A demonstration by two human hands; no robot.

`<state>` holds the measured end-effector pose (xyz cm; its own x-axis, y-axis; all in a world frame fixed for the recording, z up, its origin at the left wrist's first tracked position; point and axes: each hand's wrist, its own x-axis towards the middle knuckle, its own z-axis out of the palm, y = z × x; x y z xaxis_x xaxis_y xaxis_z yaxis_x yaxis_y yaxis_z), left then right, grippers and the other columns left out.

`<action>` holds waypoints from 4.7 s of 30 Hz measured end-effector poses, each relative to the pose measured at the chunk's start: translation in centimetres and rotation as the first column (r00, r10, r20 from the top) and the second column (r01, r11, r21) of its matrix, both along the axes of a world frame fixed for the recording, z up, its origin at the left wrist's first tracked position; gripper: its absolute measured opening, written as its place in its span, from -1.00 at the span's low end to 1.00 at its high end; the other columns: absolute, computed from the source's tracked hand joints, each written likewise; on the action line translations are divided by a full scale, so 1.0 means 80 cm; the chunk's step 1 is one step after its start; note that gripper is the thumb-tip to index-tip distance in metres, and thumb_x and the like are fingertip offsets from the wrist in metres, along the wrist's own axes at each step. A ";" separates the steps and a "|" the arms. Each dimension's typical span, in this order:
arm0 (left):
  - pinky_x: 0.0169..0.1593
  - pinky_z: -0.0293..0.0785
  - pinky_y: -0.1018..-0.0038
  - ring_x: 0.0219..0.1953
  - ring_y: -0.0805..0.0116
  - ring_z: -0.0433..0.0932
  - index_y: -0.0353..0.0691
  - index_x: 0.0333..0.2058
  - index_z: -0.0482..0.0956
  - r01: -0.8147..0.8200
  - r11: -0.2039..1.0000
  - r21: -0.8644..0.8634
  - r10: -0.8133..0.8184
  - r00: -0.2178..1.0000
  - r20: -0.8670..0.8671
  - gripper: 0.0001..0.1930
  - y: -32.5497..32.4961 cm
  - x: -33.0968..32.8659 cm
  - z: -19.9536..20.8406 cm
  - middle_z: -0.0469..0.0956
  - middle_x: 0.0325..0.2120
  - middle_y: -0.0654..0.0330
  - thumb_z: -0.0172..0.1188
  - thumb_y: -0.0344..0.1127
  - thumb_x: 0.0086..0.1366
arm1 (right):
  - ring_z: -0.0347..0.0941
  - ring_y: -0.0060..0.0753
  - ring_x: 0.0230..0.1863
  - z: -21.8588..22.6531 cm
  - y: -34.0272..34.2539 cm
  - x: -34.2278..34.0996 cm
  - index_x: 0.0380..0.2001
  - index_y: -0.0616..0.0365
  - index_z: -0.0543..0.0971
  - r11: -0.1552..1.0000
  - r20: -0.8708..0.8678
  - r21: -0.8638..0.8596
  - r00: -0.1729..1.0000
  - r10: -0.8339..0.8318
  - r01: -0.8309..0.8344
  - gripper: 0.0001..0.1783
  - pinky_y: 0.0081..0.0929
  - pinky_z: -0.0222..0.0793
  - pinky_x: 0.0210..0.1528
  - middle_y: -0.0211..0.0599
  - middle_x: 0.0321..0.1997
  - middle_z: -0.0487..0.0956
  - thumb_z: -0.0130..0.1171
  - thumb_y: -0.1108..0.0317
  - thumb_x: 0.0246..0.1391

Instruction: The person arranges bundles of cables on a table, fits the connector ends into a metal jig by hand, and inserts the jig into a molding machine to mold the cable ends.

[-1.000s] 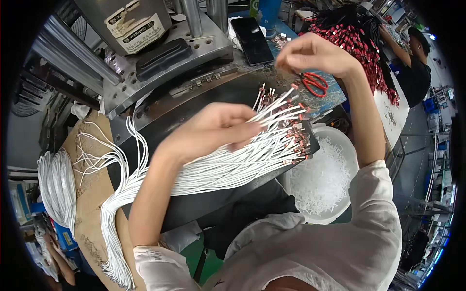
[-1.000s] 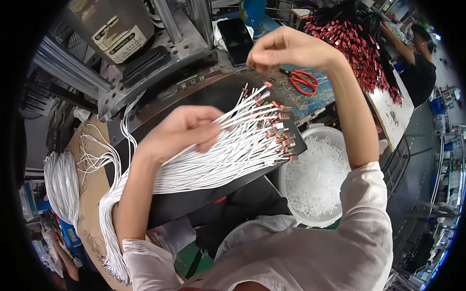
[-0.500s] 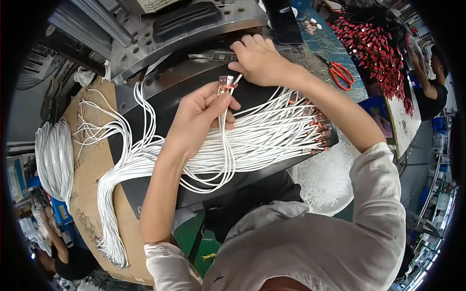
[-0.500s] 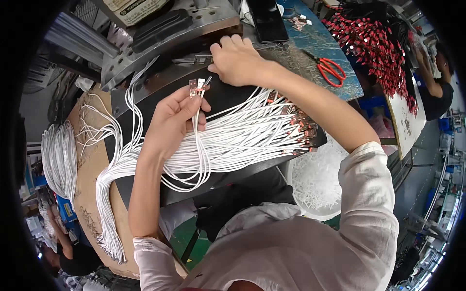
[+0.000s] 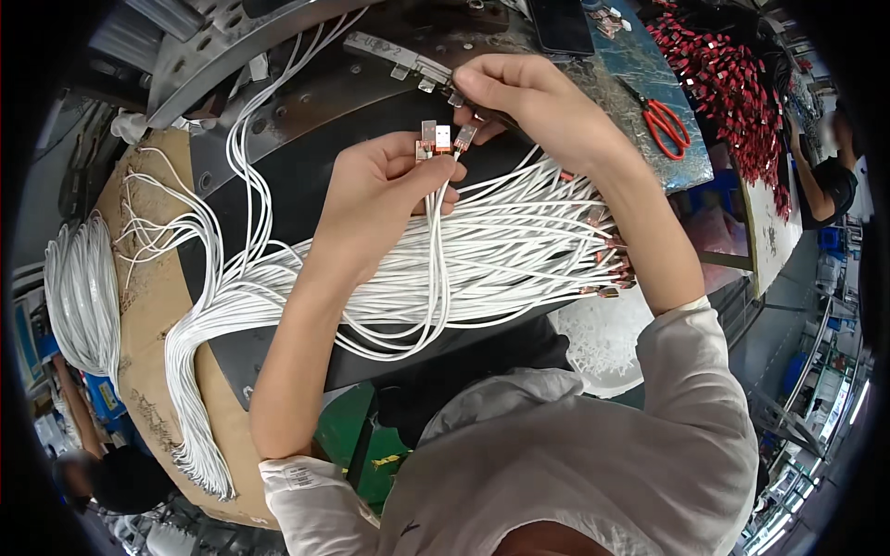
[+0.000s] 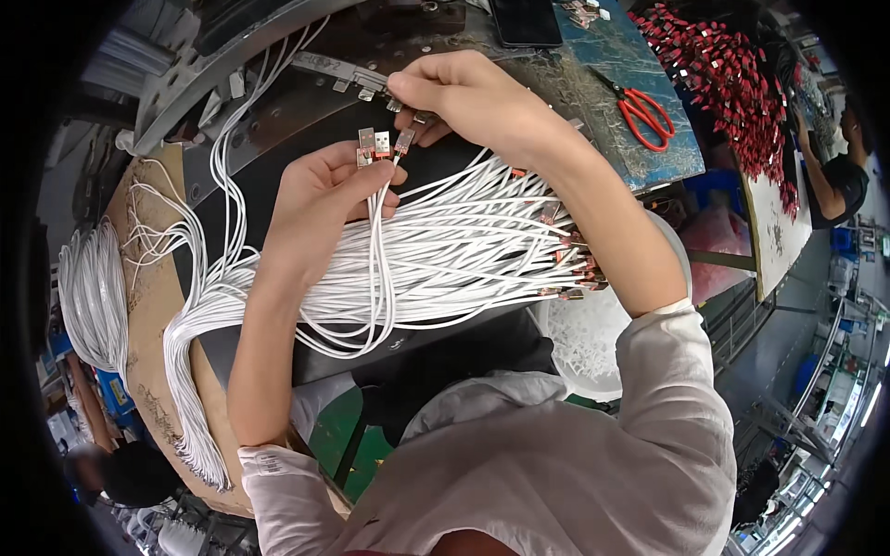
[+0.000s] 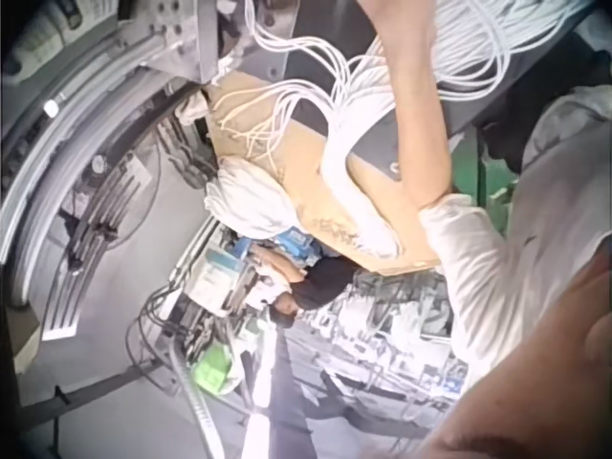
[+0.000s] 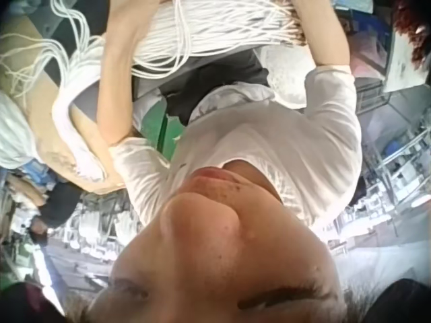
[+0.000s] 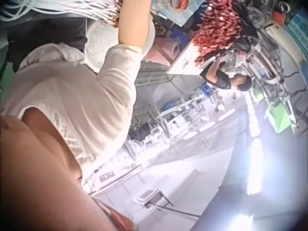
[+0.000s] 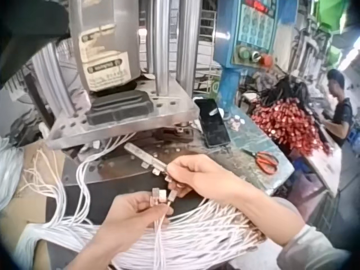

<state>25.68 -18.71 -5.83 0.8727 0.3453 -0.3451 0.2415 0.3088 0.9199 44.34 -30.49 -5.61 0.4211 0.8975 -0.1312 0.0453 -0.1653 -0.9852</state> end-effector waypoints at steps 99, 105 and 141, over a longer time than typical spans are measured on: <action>0.20 0.41 0.19 0.09 -0.02 0.56 -0.28 -0.01 0.62 -0.114 -0.054 0.992 0.154 0.981 0.121 -0.71 0.091 -0.160 0.029 0.60 0.05 0.01 0.31 -0.33 0.33 | 0.61 0.21 -0.10 0.081 0.047 0.018 -0.22 0.30 0.68 0.974 0.816 -0.162 0.534 0.221 -0.155 -0.80 -0.09 0.52 0.00 0.11 -0.30 0.68 0.23 0.40 0.16; 0.21 0.37 0.14 0.14 -0.08 0.49 -0.27 -0.05 0.65 -0.192 0.055 0.980 -0.062 0.979 0.195 -0.62 -0.027 -0.115 0.079 0.54 0.07 0.01 0.45 -0.37 0.14 | 0.57 -0.58 -0.41 0.126 -0.054 0.047 -0.23 0.30 0.72 0.870 0.390 -0.417 0.813 0.432 -0.262 -0.66 -0.56 0.48 -0.31 -0.41 -0.48 0.66 0.42 0.17 0.20; -0.24 0.62 0.09 -0.34 -0.10 0.69 -0.32 -0.22 0.69 -0.057 -0.145 0.988 0.086 0.994 0.070 -0.57 0.090 0.090 -0.005 0.66 -0.38 -0.11 0.30 0.02 0.33 | 0.50 0.06 0.05 -0.037 0.208 0.178 0.01 0.12 0.59 0.929 0.946 0.305 -0.043 -0.321 -0.210 -0.60 -0.07 0.41 0.13 -0.05 0.00 0.61 0.22 0.15 0.18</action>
